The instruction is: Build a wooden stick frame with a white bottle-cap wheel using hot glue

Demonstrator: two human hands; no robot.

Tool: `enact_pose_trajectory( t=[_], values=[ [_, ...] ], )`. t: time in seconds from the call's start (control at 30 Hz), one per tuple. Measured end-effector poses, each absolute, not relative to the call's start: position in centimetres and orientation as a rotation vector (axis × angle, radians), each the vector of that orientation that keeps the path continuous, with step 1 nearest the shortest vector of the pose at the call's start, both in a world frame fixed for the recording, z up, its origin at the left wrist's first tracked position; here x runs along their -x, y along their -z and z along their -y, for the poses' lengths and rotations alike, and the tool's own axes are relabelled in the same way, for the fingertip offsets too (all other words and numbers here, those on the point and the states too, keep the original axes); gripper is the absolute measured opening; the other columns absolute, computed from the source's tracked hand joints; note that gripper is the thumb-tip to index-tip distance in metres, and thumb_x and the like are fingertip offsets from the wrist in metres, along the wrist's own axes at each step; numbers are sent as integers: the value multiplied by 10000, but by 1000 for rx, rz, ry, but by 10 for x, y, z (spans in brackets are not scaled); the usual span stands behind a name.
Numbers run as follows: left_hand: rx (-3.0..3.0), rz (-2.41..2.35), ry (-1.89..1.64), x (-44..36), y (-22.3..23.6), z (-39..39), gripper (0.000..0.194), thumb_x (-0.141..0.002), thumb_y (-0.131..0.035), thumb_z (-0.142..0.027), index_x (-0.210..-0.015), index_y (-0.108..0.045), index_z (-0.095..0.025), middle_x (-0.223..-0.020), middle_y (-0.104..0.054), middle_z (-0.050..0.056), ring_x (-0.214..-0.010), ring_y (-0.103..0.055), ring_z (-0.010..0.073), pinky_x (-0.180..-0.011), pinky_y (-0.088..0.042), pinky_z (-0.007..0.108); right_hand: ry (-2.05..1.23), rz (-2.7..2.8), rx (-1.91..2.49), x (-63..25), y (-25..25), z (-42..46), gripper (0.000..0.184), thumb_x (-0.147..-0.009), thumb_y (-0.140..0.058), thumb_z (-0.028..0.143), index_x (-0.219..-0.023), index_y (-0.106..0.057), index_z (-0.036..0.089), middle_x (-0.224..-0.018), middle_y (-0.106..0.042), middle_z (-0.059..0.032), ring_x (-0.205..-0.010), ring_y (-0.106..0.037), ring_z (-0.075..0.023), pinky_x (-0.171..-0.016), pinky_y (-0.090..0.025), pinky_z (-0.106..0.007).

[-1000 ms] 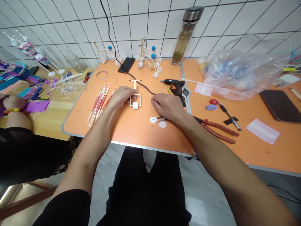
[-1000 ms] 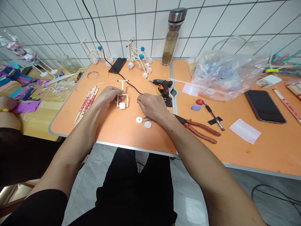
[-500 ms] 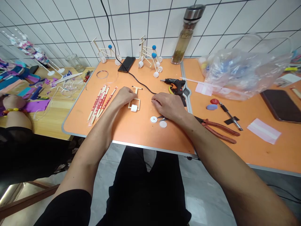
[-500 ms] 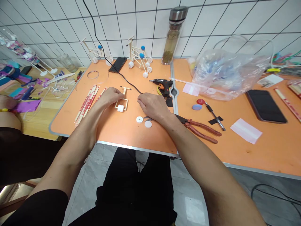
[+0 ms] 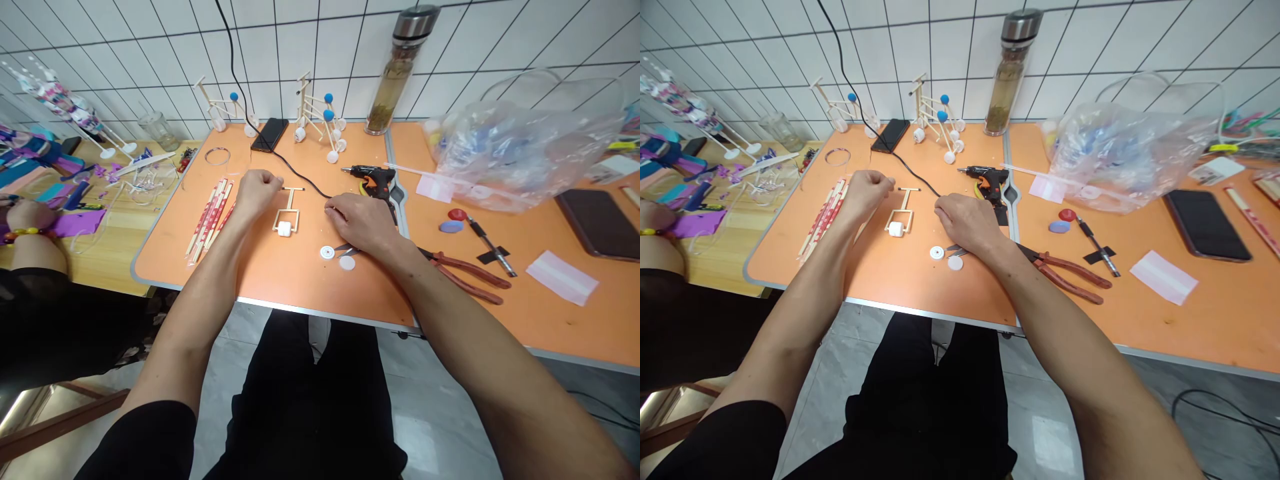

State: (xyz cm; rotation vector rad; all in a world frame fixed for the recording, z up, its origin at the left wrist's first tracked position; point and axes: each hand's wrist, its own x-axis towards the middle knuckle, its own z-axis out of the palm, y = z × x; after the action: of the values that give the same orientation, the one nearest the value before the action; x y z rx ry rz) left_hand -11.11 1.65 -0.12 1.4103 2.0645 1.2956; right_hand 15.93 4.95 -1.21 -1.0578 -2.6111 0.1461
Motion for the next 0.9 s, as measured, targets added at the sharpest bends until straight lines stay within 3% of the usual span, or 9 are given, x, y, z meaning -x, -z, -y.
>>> enact_pose_trajectory(
  t=[0.13, 0.33, 0.4, 0.5, 0.57, 0.63, 0.9],
  values=[
    [-1381, -1999, -1544, 114, -1, -21, 484, -1063, -711, -285, -596, -603, -217, -603, -602, -2, -585, -478, 136, -651, -374, 326, -183, 2564, 1071, -160, 11, -50, 388, -1177, -477, 268, -1363, -813, 213, -1431, -860, -122, -1251, -787, -336, -830, -487, -413],
    [-1267, -1884, -1667, 109, 4, -23, 545, -1110, -698, -362, -599, -572, -224, -569, -524, -18, -533, -424, 118, -579, -350, 291, -239, 2505, 1056, -162, 10, -50, 410, -1140, -484, 232, -1443, -757, 188, -1451, -837, -147, -1291, -757, -347, -872, -512, -426],
    [-1263, -1858, -1688, 106, 6, -24, 497, -1092, -716, -338, -627, -582, -224, -598, -544, -16, -563, -476, 124, -592, -385, 277, -232, 2473, 1028, -162, 9, -50, 427, -1100, -464, 171, -1404, -764, 198, -1443, -820, -149, -1256, -746, -330, -840, -500, -413],
    [-1254, -1827, -1748, 102, 7, -26, 256, -969, -692, -115, -736, -665, -219, -701, -631, -11, -652, -574, 134, -643, -441, 254, -223, 2444, 990, -163, 7, -50, 371, -1038, -456, 128, -1149, -795, 226, -1336, -809, -132, -1165, -731, -295, -798, -468, -387],
    [-1246, -1822, -1773, 101, 7, -26, 253, -832, -598, 6, -749, -699, -211, -732, -655, -6, -676, -584, 132, -652, -438, 246, -221, 2444, 996, -163, 6, -50, 332, -1035, -459, 146, -1023, -780, 229, -1239, -814, -126, -1123, -731, -285, -792, -451, -385],
    [-1226, -1810, -1785, 100, 6, -25, 280, -748, -533, 18, -684, -690, -206, -711, -645, 2, -666, -571, 131, -631, -413, 246, -208, 2438, 1030, -163, 6, -51, 336, -1039, -453, 155, -1008, -781, 223, -1184, -826, -127, -1117, -742, -288, -793, -439, -392],
    [-965, -1809, -1800, 96, -8, -18, 232, -853, -589, -85, -673, -666, -209, -734, -693, 17, -596, -558, 115, -530, -335, 244, -164, 2294, 1195, -163, 5, -55, 309, -1063, -496, 231, -1043, -805, 223, -1074, -874, -122, -1023, -759, -317, -750, -394, -400]
  ],
)
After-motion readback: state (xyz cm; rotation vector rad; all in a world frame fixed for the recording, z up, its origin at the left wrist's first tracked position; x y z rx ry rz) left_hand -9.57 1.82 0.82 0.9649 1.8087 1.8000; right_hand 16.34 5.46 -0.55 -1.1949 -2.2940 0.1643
